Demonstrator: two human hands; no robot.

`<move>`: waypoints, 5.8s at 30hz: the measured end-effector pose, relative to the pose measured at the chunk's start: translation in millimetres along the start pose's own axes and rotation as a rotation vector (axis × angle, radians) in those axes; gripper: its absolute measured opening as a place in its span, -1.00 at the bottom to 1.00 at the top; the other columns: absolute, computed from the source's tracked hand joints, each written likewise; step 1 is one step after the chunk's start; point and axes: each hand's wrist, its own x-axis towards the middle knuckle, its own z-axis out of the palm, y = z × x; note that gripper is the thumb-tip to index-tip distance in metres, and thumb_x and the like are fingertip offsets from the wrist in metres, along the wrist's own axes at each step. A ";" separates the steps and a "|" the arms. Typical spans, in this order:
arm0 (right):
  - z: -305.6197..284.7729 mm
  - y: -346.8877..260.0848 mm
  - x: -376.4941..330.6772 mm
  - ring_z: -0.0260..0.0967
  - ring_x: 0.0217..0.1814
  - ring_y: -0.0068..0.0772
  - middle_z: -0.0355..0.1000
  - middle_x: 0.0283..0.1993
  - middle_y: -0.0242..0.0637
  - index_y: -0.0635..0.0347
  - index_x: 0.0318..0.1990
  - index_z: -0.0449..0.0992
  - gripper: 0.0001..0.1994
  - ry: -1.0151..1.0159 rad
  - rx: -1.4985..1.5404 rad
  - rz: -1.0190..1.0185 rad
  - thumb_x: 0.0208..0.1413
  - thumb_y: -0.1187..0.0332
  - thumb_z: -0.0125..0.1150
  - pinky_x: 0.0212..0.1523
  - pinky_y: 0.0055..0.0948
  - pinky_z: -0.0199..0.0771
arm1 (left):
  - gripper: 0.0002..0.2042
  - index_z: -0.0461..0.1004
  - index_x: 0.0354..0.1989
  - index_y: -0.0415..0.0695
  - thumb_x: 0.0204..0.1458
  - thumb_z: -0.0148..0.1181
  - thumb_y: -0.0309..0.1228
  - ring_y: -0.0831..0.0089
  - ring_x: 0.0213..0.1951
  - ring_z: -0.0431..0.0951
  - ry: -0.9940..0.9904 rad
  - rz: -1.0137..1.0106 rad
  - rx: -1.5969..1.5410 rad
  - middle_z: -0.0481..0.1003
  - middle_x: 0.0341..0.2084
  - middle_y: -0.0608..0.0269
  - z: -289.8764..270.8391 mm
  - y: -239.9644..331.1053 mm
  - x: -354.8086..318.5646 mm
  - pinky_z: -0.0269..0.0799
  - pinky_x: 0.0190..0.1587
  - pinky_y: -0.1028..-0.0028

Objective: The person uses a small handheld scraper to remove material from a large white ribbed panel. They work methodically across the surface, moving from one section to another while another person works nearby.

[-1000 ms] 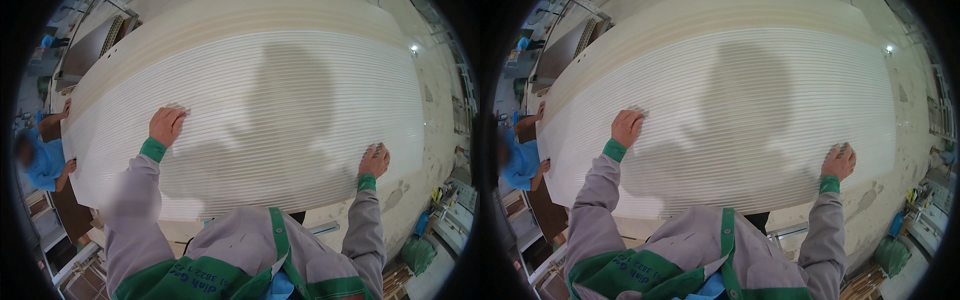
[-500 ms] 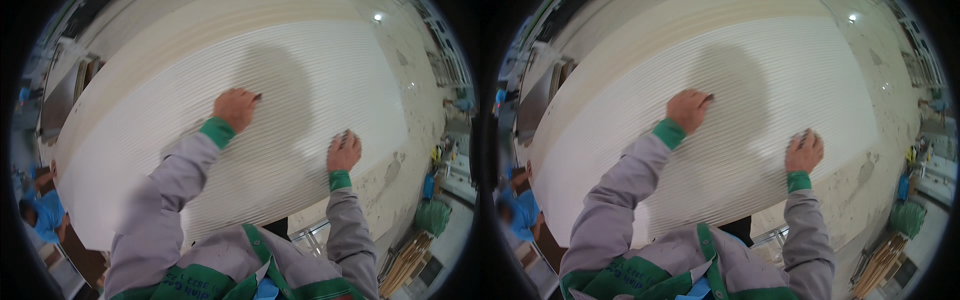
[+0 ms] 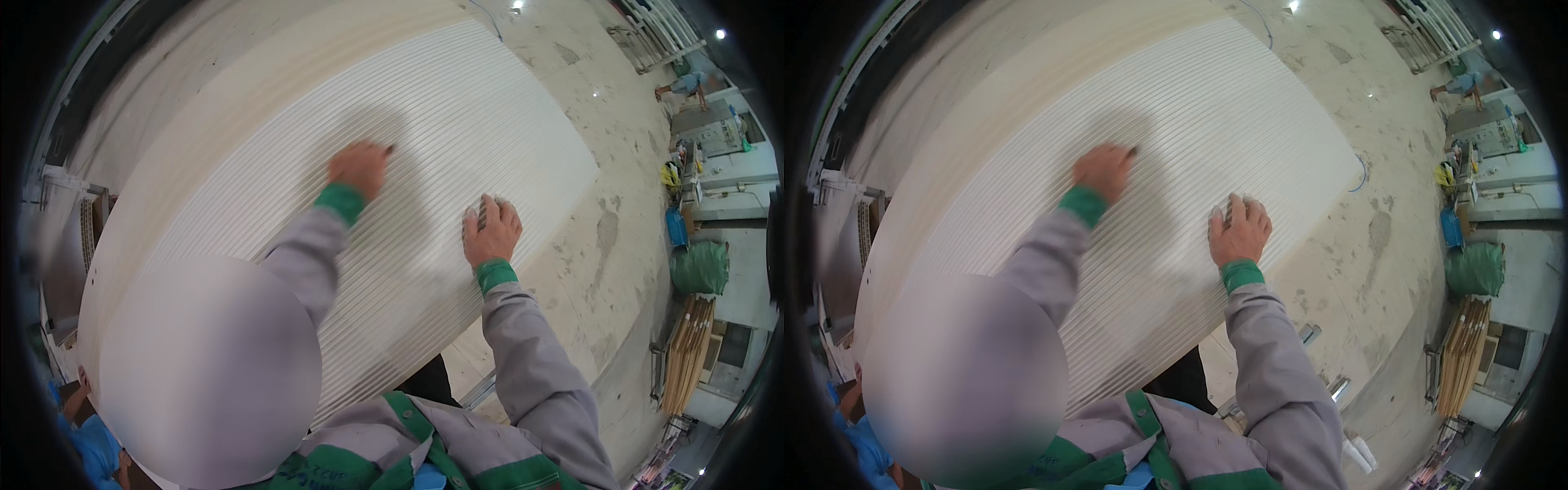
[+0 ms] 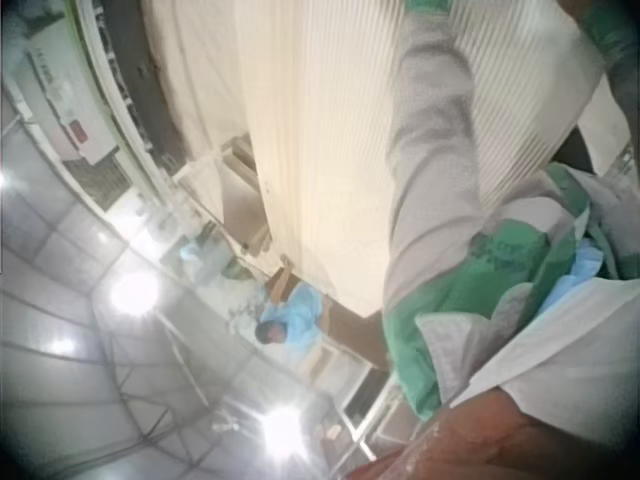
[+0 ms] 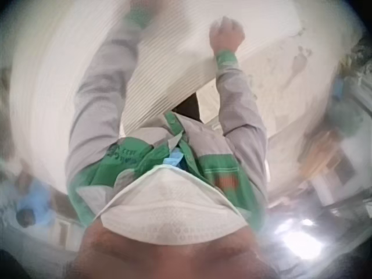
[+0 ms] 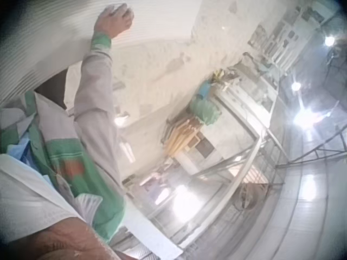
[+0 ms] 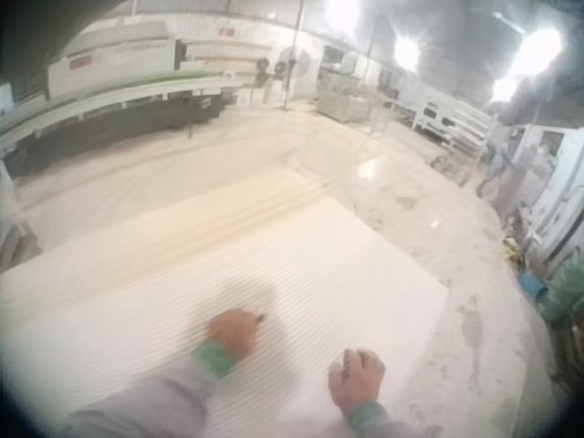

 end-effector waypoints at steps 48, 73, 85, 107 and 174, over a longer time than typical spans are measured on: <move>-2.9 1.7 -10.3 0.07 0.49 0.01 0.25 0.38 -0.01 0.07 0.31 0.40 -0.48 -0.083 -0.181 0.034 0.29 0.05 0.08 0.48 0.03 -0.03 | -0.88 0.62 -0.18 -0.05 0.14 0.24 -0.41 0.19 -0.16 0.55 -0.091 -0.527 0.440 0.61 -0.23 0.22 -280.8 -189.2 -467.3 0.43 -0.08 0.22; 3.4 8.0 -9.0 0.06 0.50 0.00 0.20 0.40 -0.05 0.03 0.34 0.35 -0.47 -0.068 -0.249 0.009 0.33 0.00 -0.02 0.47 0.02 -0.01 | -0.85 0.59 -0.15 -0.10 0.13 0.24 -0.41 0.13 -0.18 0.52 0.009 -0.362 0.100 0.57 -0.24 0.20 -236.0 -181.0 -390.6 0.47 -0.09 0.22; 6.2 3.5 -5.9 0.04 0.51 0.04 0.20 0.41 0.02 0.09 0.34 0.35 -0.48 -0.065 -0.235 0.016 0.34 0.03 -0.01 0.47 0.04 0.01 | -0.88 0.60 -0.20 -0.10 0.10 0.29 -0.42 0.13 -0.23 0.56 -0.092 -0.275 0.192 0.58 -0.30 0.17 -252.1 -189.0 -386.4 0.50 -0.15 0.20; -3.9 -1.3 -9.4 0.11 0.44 0.02 0.29 0.30 -0.02 0.13 0.25 0.44 -0.50 -0.076 -0.086 0.050 0.23 0.09 0.17 0.48 -0.03 -0.08 | -0.83 0.62 -0.23 -0.06 0.24 0.09 -0.34 0.18 -0.16 0.61 -0.094 0.005 0.068 0.59 -0.30 0.19 -0.4 0.7 9.8 0.56 -0.11 0.21; -4.6 -13.3 -9.7 0.10 0.47 -0.05 0.25 0.38 -0.12 0.06 0.29 0.41 -0.51 -0.087 -0.199 0.049 0.32 0.03 0.02 0.45 -0.03 0.06 | -0.87 0.57 -0.16 -0.10 0.17 0.24 -0.38 0.15 -0.15 0.53 -0.055 -0.457 0.282 0.58 -0.25 0.20 -292.8 -219.7 -452.3 0.49 -0.08 0.21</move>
